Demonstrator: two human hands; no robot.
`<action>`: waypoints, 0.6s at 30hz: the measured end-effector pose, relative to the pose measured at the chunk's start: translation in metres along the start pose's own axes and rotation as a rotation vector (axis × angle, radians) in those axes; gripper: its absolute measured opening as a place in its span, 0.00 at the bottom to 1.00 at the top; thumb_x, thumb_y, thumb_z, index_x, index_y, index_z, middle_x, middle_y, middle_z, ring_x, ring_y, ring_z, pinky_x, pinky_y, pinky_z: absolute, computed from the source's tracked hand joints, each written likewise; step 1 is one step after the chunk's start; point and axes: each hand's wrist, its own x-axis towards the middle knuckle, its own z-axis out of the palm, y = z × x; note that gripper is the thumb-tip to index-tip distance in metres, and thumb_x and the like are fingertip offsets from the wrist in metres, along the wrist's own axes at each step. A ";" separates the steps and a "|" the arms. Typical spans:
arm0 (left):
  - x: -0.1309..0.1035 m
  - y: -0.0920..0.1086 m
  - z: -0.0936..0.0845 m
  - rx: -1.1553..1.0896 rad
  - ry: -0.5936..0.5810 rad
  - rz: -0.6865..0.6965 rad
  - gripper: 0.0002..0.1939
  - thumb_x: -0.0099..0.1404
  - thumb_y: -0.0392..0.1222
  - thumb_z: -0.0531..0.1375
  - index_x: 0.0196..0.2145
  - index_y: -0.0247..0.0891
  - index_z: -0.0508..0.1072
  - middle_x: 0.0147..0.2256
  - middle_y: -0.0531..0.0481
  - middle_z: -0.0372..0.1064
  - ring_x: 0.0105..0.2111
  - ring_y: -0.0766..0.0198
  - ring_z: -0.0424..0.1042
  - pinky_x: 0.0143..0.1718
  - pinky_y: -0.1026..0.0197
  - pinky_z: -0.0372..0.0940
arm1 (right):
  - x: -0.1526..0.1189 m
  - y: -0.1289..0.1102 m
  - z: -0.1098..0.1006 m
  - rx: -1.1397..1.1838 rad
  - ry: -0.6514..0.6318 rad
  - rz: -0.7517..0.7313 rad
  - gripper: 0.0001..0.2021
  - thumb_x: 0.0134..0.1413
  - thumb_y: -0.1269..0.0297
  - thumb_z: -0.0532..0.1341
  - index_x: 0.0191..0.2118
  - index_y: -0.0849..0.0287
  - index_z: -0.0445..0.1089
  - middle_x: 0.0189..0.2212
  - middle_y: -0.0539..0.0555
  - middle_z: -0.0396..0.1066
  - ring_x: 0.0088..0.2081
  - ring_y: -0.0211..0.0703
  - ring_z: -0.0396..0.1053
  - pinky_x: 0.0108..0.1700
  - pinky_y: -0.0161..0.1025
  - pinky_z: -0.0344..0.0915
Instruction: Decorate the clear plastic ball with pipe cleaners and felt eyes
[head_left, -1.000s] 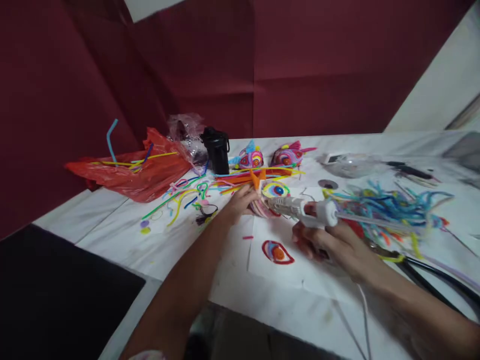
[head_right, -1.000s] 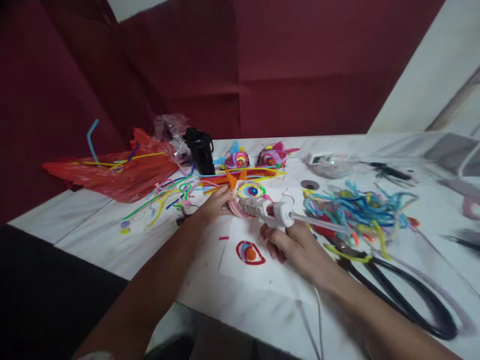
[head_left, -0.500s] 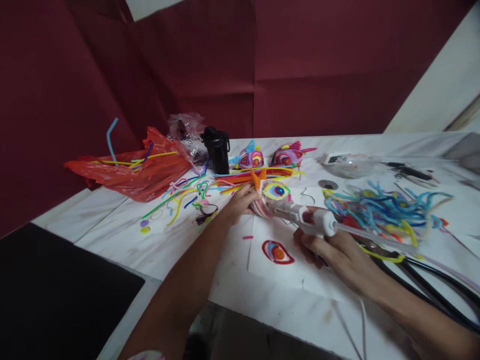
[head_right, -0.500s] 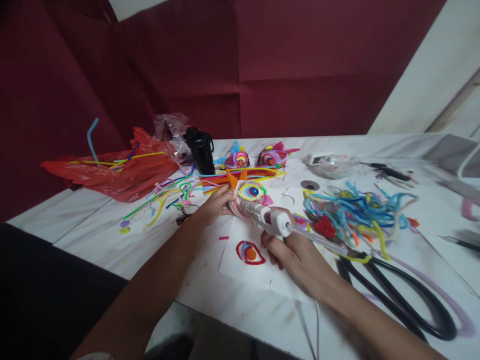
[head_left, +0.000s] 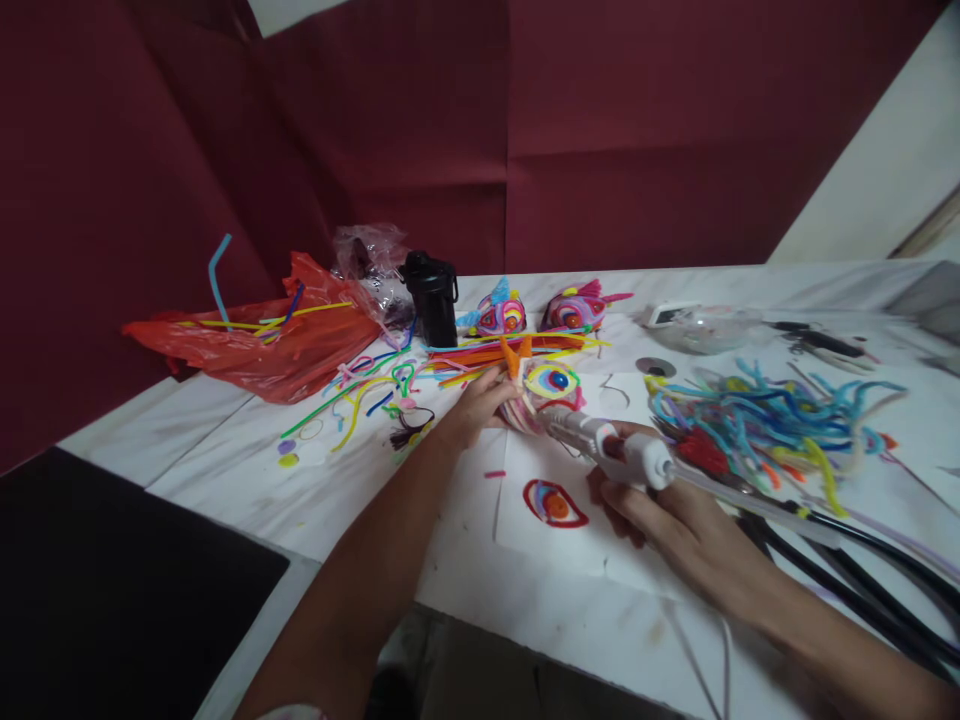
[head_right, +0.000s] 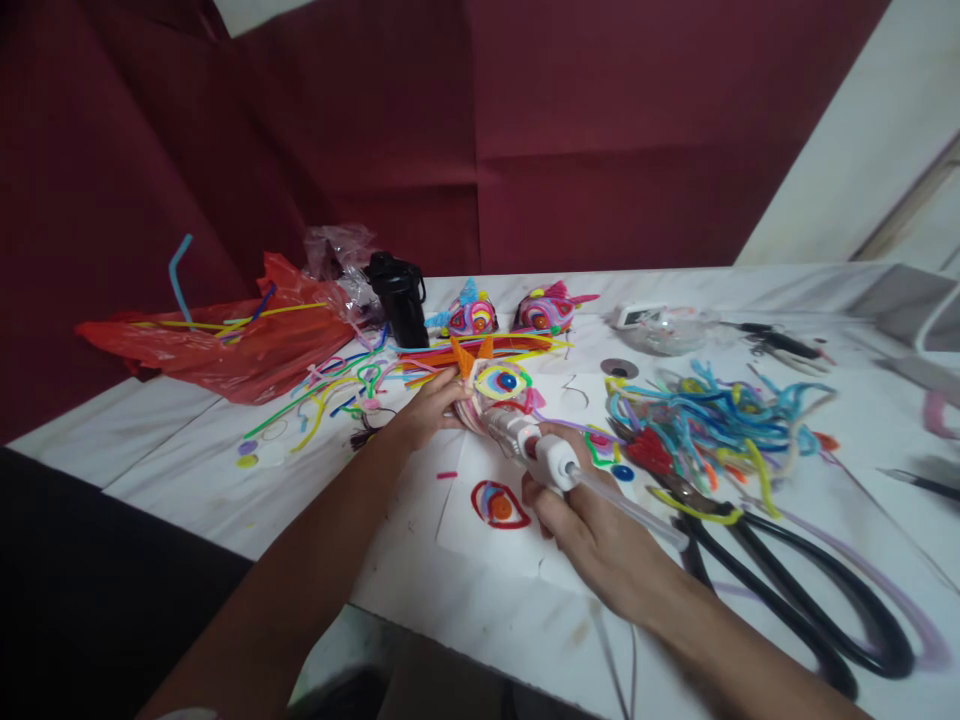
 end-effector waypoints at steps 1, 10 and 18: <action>0.000 0.000 0.000 -0.002 -0.002 0.002 0.31 0.51 0.43 0.65 0.55 0.45 0.70 0.45 0.47 0.74 0.44 0.54 0.74 0.43 0.51 0.73 | -0.001 -0.002 0.000 -0.008 -0.022 -0.006 0.19 0.58 0.44 0.49 0.35 0.53 0.67 0.22 0.51 0.70 0.23 0.48 0.68 0.28 0.46 0.67; 0.001 0.000 -0.001 -0.013 -0.016 -0.006 0.30 0.51 0.43 0.65 0.54 0.45 0.69 0.47 0.47 0.74 0.45 0.54 0.74 0.46 0.47 0.72 | -0.005 -0.008 0.000 -0.046 0.006 -0.093 0.17 0.58 0.52 0.49 0.49 0.53 0.61 0.23 0.47 0.69 0.23 0.49 0.68 0.28 0.45 0.66; 0.002 0.000 -0.001 -0.018 -0.005 -0.013 0.30 0.52 0.43 0.64 0.54 0.45 0.69 0.47 0.47 0.74 0.44 0.54 0.74 0.43 0.48 0.73 | -0.003 -0.009 0.002 0.020 -0.058 -0.153 0.18 0.62 0.57 0.47 0.56 0.54 0.56 0.31 0.52 0.72 0.31 0.50 0.72 0.33 0.46 0.70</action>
